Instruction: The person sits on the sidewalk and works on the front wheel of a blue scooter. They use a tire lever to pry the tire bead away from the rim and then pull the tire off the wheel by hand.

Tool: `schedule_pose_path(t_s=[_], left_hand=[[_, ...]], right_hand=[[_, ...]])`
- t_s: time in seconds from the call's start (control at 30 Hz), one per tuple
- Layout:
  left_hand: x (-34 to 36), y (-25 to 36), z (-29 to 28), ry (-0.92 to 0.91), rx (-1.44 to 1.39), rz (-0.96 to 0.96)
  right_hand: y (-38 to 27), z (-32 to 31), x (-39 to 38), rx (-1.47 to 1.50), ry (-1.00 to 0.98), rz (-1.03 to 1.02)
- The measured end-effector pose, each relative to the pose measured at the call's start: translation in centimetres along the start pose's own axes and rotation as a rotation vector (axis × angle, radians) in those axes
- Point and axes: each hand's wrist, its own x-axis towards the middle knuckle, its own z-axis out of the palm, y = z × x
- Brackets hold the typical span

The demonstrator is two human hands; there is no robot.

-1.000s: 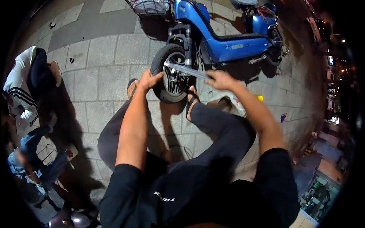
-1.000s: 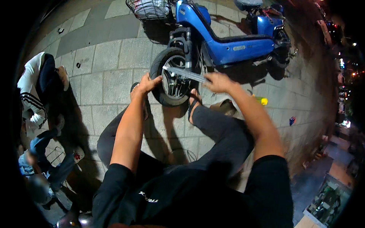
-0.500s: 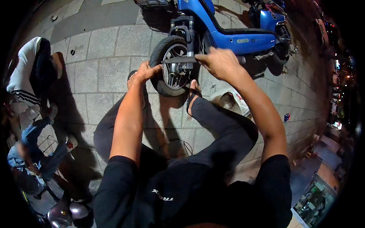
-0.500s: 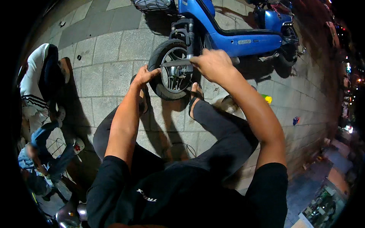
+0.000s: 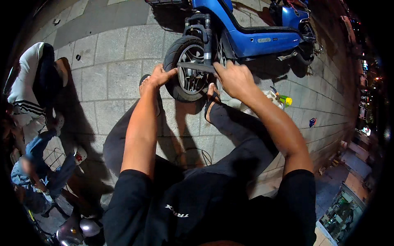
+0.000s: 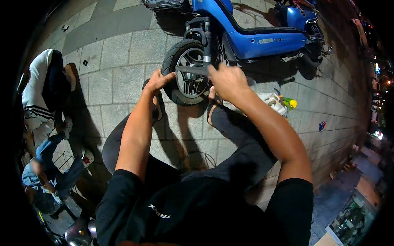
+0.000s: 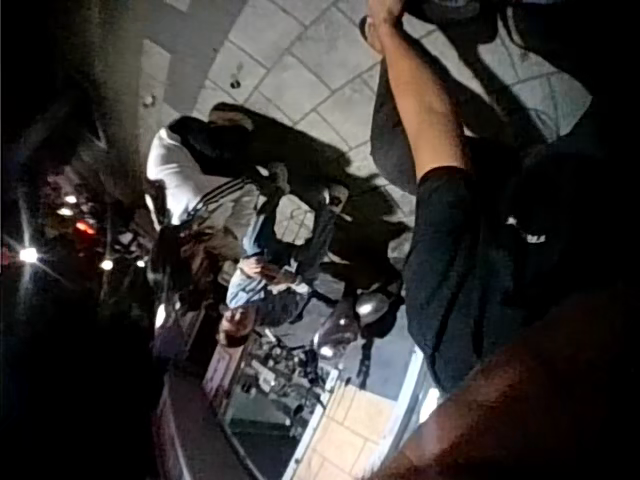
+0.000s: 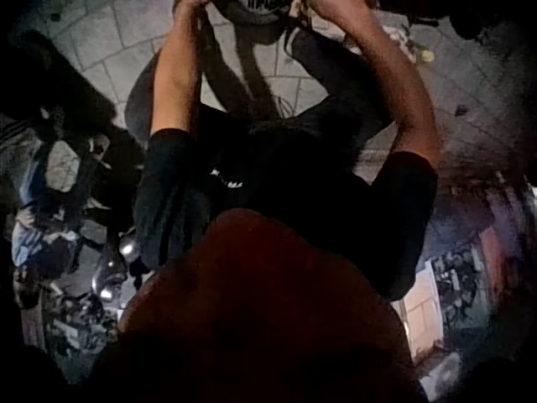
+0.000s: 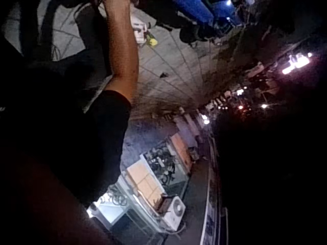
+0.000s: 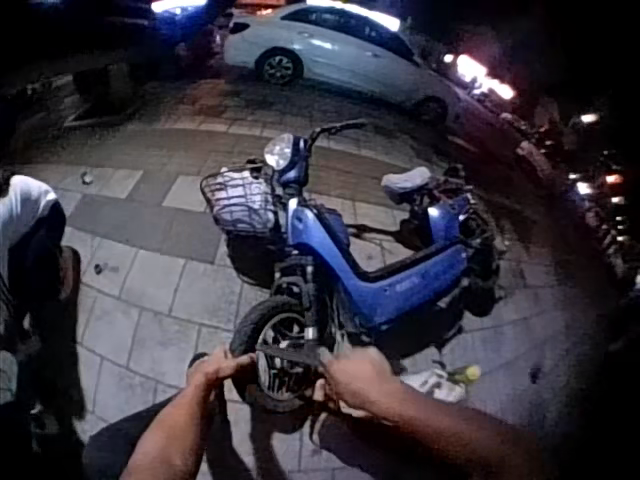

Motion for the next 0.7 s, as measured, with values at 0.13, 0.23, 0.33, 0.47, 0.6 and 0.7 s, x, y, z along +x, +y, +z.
schedule_pose_path(t_s=[0.13, 0.23, 0.33, 0.47, 0.6, 0.7], left_hand=[[-1.4, 1.2, 0.0, 0.028, 0.031, -0.076], [-0.1, -0.2, 0.1, 0.020, -0.008, 0.007], [1.2, 2.5, 0.4, 0.096, 0.002, 0.017], [4.5, 9.9, -0.4, 0.200, 0.292, -0.015], [9.1, 13.9, 1.2, 0.186, 0.727, -0.019], [10.5, 15.3, 2.4, 0.095, 0.808, -0.057]], right_hand=[[4.3, 8.2, -0.6, 0.100, 0.239, -0.059], [5.0, 10.8, -0.9, 0.152, 0.185, -0.011], [4.1, 10.5, -2.1, 0.212, 0.201, 0.032], [2.4, 8.2, -2.2, 0.158, 0.247, 0.004], [0.2, 6.3, -2.8, 0.110, 0.255, 0.039], [-1.8, 4.0, -3.4, 0.041, 0.175, 0.056]])
